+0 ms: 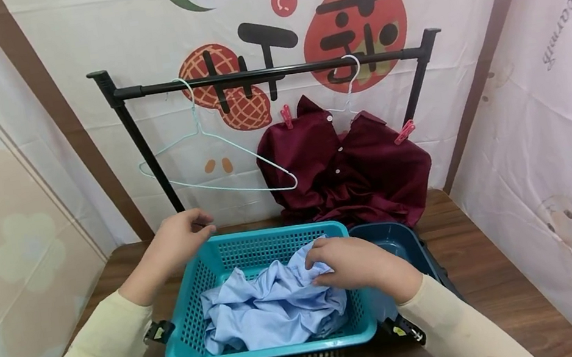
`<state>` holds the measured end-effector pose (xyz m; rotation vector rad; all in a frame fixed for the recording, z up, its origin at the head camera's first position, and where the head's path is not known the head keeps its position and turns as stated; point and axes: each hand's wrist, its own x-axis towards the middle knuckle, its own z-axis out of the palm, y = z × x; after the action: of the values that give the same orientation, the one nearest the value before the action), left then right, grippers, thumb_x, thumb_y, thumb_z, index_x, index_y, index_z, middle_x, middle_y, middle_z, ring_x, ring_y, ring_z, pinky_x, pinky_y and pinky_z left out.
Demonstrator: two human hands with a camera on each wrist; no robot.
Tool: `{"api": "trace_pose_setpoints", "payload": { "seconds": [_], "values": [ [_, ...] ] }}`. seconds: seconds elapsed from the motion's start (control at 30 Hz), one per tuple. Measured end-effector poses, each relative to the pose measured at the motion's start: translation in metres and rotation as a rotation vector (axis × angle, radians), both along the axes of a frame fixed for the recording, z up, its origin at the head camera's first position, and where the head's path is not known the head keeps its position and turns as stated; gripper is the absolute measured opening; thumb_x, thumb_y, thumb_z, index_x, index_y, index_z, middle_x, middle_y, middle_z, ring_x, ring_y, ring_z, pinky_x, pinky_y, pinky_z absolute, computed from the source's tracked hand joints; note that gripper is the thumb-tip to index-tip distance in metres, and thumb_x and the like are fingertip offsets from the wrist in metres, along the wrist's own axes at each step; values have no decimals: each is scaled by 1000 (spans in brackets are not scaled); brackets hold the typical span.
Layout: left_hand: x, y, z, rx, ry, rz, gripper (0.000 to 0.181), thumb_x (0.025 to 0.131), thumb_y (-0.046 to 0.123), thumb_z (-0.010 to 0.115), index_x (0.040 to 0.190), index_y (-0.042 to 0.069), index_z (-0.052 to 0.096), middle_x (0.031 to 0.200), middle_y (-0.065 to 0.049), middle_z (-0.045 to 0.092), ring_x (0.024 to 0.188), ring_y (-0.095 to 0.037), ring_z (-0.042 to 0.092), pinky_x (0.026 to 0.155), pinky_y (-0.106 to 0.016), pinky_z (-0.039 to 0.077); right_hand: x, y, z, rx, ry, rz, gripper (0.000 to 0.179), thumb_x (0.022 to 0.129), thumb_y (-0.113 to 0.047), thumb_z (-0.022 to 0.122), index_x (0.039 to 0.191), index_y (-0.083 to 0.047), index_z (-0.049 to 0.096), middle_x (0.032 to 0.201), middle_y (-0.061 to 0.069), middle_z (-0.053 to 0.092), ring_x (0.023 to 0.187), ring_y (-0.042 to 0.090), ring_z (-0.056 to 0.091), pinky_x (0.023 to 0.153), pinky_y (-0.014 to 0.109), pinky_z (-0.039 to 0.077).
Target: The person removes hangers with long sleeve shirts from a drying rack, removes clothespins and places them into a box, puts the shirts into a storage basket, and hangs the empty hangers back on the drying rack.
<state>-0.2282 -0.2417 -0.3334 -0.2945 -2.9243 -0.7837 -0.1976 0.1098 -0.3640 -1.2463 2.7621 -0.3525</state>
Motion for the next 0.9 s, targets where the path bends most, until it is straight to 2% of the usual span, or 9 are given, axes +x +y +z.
{"api": "trace_pose_setpoints", "payload": {
  "seconds": [0.27,0.37,0.53,0.67,0.77,0.9],
  "values": [
    [-13,-21,10,74,30,121,32,105,37,59,118,10,68,114,-16,69,97,-30,66,70,-37,53,4,14,2,-52,39,-57,29,97,-33,72,124,-23,72,126,-7,66,104,9,65,90,33,56],
    [-17,-25,12,100,88,162,32,104,38,59,116,9,67,115,-18,69,101,-33,66,72,-38,53,5,18,3,-67,57,-77,26,97,-33,72,122,-24,72,123,-8,66,98,7,65,86,31,56],
    [-26,-31,13,155,196,272,36,103,42,60,114,8,68,116,-18,70,102,-34,64,71,-38,49,5,23,0,-77,105,-82,23,96,-30,73,118,-23,73,116,-6,68,88,7,65,78,27,56],
    [-36,-36,15,215,256,343,40,101,42,61,118,6,66,120,-19,69,108,-35,65,72,-38,49,4,28,-3,-76,151,-78,20,96,-28,74,116,-23,74,111,-5,69,82,6,63,73,26,55],
    [-44,-41,16,254,264,378,45,101,41,62,125,4,64,123,-20,67,114,-36,64,78,-41,51,4,32,-5,-91,167,-86,18,96,-28,73,114,-25,74,109,-7,69,81,5,63,73,25,54],
    [-51,-47,19,325,228,430,50,101,42,60,132,3,59,130,-20,64,121,-34,62,84,-41,50,4,34,-8,-104,159,-78,17,97,-29,72,113,-25,74,107,-9,68,84,4,63,74,24,54]
  ]
}}
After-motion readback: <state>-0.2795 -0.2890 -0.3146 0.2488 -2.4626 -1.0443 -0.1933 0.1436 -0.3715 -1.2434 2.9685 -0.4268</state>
